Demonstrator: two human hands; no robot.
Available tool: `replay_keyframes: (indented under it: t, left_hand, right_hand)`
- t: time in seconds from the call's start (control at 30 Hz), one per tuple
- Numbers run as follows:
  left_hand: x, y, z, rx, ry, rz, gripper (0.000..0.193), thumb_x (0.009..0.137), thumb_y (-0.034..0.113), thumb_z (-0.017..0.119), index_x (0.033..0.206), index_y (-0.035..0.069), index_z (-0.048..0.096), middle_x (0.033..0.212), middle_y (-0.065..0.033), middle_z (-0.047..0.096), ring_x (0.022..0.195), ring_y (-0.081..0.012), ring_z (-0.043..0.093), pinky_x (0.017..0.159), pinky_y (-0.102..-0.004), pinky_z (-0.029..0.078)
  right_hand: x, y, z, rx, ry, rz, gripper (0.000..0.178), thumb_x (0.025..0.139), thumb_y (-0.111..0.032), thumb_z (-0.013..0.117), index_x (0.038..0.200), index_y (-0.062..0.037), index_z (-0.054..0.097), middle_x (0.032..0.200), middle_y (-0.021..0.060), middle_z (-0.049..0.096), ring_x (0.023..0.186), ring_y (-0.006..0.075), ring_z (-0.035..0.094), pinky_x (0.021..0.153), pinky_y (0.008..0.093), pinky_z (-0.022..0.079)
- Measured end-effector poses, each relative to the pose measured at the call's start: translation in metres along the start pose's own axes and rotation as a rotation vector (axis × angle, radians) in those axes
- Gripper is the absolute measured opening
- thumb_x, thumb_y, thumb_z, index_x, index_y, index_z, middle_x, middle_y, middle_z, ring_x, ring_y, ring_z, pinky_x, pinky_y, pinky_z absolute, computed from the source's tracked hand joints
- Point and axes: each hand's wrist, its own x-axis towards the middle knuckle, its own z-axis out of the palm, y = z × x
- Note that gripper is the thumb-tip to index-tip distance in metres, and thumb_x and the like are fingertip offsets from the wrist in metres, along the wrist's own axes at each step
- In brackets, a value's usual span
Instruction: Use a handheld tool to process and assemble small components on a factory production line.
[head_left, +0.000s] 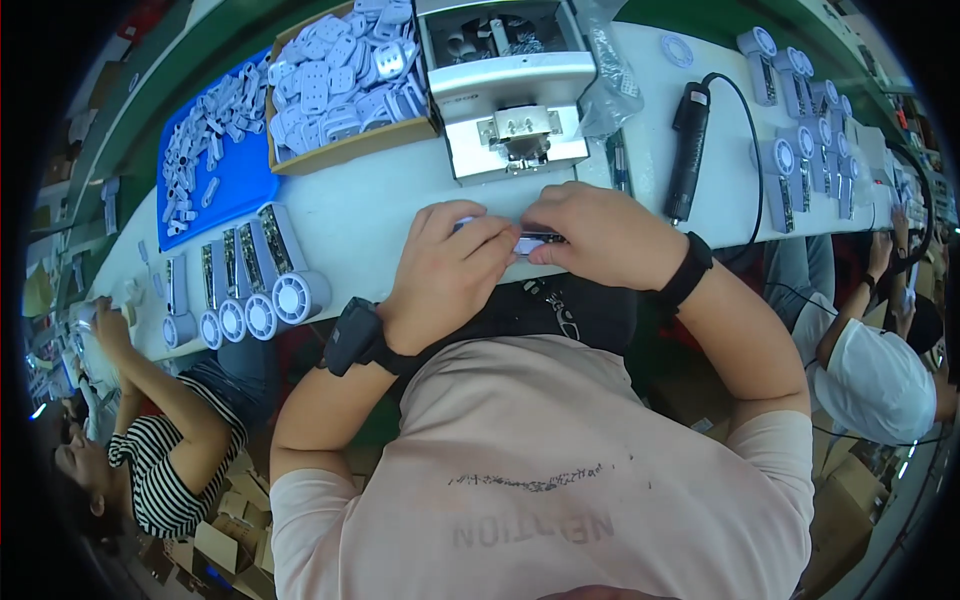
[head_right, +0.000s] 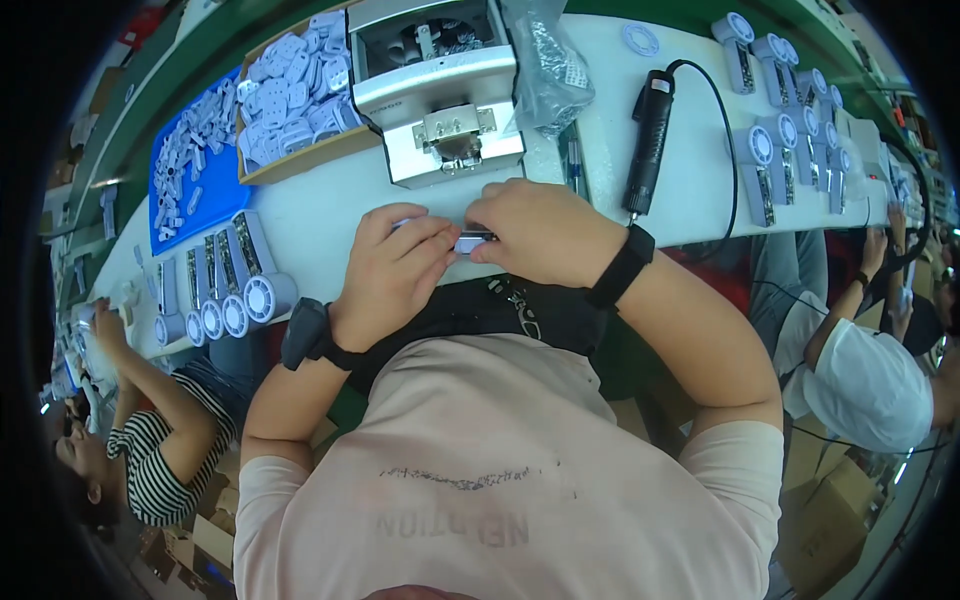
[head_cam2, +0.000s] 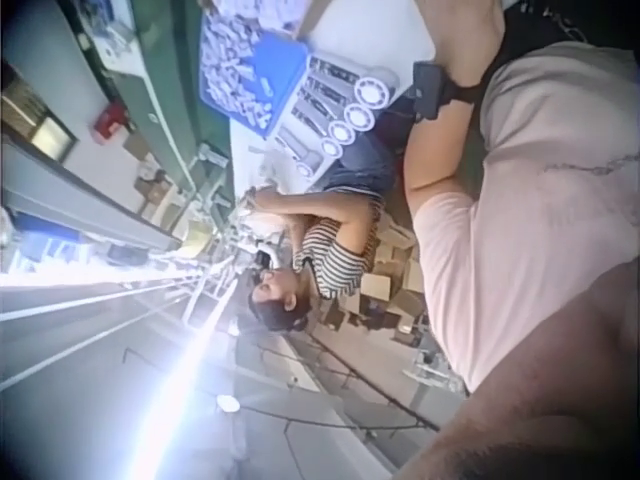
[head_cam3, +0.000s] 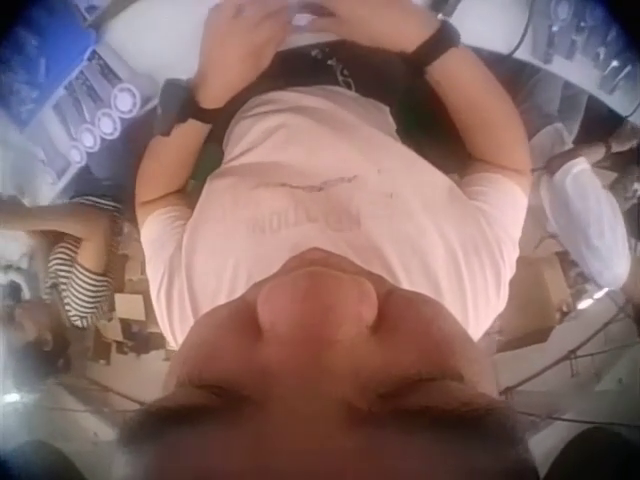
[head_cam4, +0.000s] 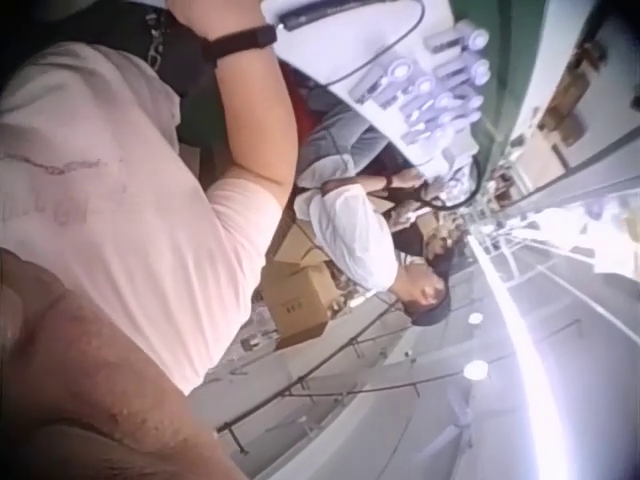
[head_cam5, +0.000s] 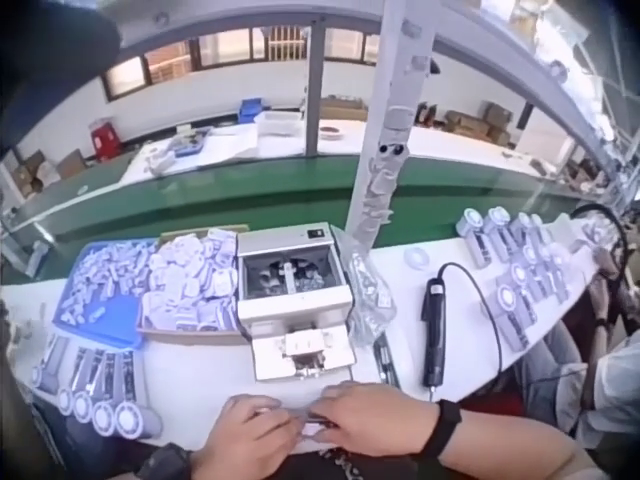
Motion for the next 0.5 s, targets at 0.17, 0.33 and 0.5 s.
replay_keyframes:
  t: [0.17, 0.33, 0.5]
  left_hand:
    - [0.01, 0.019, -0.021, -0.008, -0.173, -0.124, 0.043, 0.081, 0.016, 0.082, 0.121, 0.006, 0.072, 0.116, -0.0061, 0.068, 0.111, -0.0295, 0.061, 0.096, -0.043, 0.049]
    - [0.007, 0.022, -0.017, -0.035, -0.364, -0.162, 0.049, 0.083, 0.019, 0.081, 0.127, 0.003, 0.067, 0.118, -0.0105, 0.067, 0.113, -0.0333, 0.06, 0.096, -0.0447, 0.049]
    - [0.011, 0.011, -0.011, -0.091, -0.356, -0.134, 0.046, 0.084, 0.018, 0.08, 0.125, 0.002, 0.068, 0.116, -0.0115, 0.067, 0.113, -0.0334, 0.06, 0.096, -0.0445, 0.049]
  right_hand:
    - [-0.021, -0.003, 0.028, 0.042, 0.131, -0.114, 0.036, 0.087, -0.019, 0.078, 0.118, -0.0053, 0.067, 0.11, 0.0137, 0.068, 0.106, 0.036, 0.065, 0.094, 0.0466, 0.052]
    - [-0.032, -0.011, 0.04, -0.013, 0.222, -0.114, 0.038, 0.084, -0.016, 0.079, 0.118, -0.0037, 0.066, 0.113, 0.0122, 0.07, 0.107, 0.0354, 0.065, 0.094, 0.0461, 0.052]
    - [-0.028, -0.002, 0.045, -0.003, 0.29, -0.146, 0.038, 0.084, -0.017, 0.08, 0.118, -0.0041, 0.067, 0.111, 0.0127, 0.07, 0.105, 0.0353, 0.065, 0.093, 0.0455, 0.052]
